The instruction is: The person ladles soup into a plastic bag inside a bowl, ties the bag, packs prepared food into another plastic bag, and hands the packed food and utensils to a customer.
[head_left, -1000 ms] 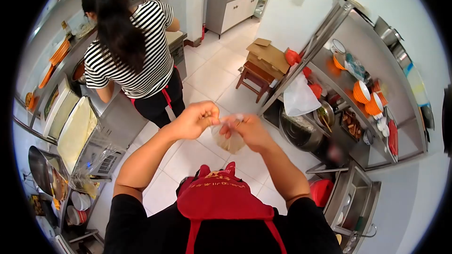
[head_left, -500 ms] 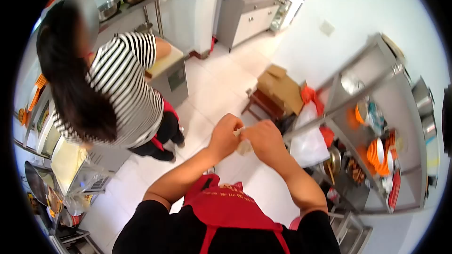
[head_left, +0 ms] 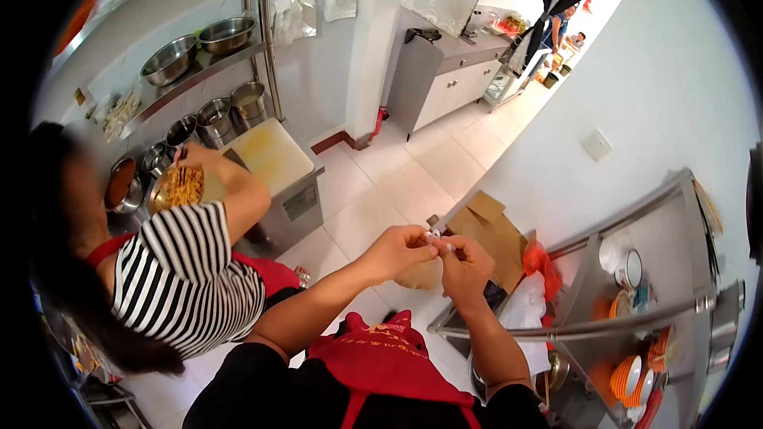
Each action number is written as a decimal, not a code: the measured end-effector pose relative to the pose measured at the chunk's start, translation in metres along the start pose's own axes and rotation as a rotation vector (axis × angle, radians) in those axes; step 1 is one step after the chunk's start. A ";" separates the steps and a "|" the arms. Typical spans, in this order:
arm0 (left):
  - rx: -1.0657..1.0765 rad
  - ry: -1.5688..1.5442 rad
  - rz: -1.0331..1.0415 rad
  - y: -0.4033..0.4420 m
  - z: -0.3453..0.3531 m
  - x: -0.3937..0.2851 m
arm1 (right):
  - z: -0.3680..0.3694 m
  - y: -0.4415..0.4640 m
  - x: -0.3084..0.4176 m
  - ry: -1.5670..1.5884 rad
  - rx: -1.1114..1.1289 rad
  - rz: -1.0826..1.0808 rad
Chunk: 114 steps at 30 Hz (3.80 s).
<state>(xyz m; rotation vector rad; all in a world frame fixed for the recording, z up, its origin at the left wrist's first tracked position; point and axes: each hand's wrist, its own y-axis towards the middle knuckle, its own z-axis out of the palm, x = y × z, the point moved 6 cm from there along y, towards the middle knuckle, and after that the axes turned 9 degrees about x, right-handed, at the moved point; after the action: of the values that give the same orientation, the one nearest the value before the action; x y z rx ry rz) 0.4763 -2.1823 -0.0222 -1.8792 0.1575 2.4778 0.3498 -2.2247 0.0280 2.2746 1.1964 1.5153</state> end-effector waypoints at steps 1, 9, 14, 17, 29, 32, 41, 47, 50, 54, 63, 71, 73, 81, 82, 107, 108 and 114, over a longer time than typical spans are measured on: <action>-0.053 0.006 -0.039 0.013 -0.013 -0.002 | 0.008 0.014 -0.023 0.129 0.003 0.088; -0.409 -0.202 0.062 0.144 -0.117 -0.011 | 0.030 0.160 -0.108 0.205 0.096 -0.271; -0.738 -0.058 0.288 0.201 -0.200 -0.057 | 0.039 0.269 -0.151 0.131 0.148 -0.677; -0.861 -0.135 0.274 0.233 -0.250 -0.062 | 0.055 0.321 -0.181 0.145 0.229 -0.718; -0.788 -0.360 0.221 0.365 -0.418 -0.062 | 0.221 0.510 -0.325 0.933 0.688 0.407; -0.706 -0.437 0.204 0.394 -0.471 -0.061 | 0.264 0.550 -0.343 1.047 0.704 0.616; -0.732 -0.135 0.099 0.440 -0.545 -0.111 | 0.347 0.635 -0.335 1.092 0.786 0.536; -0.927 -0.116 -0.026 0.455 -0.595 -0.103 | 0.383 0.673 -0.331 0.476 0.672 0.172; -0.971 -0.174 -0.032 0.467 -0.612 -0.106 | 0.391 0.694 -0.320 0.224 0.748 -0.098; -1.118 -0.308 -0.072 0.478 -0.629 -0.128 | 0.411 0.712 -0.307 0.038 0.852 -0.254; -1.047 0.088 -0.219 0.497 -0.685 -0.192 | 0.455 0.829 -0.325 0.627 1.210 -0.088; -0.806 0.490 -0.284 0.522 -0.725 -0.257 | 0.492 0.876 -0.317 1.048 1.658 0.165; -0.772 0.506 -0.277 0.532 -0.736 -0.271 | 0.494 0.898 -0.316 0.909 1.575 0.082; -1.005 0.513 -0.105 0.550 -0.807 -0.274 | 0.518 0.958 -0.322 0.623 1.228 0.087; -1.004 0.517 -0.104 0.558 -0.817 -0.270 | 0.526 0.967 -0.327 0.658 1.127 0.101; -1.598 0.659 0.309 0.571 -0.854 -0.284 | 0.572 0.991 -0.327 1.016 0.596 0.279; -1.586 0.662 0.300 0.571 -0.853 -0.283 | 0.573 0.990 -0.327 1.017 0.600 0.276; -1.494 1.010 0.344 0.553 -0.796 -0.279 | 0.553 0.977 -0.336 0.826 0.510 0.121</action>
<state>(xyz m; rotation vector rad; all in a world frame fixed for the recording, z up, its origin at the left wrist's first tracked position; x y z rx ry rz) 1.2697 -2.7987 0.0689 -3.5584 -1.9285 1.2651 1.2694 -2.9509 0.0402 2.0237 1.8322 2.5858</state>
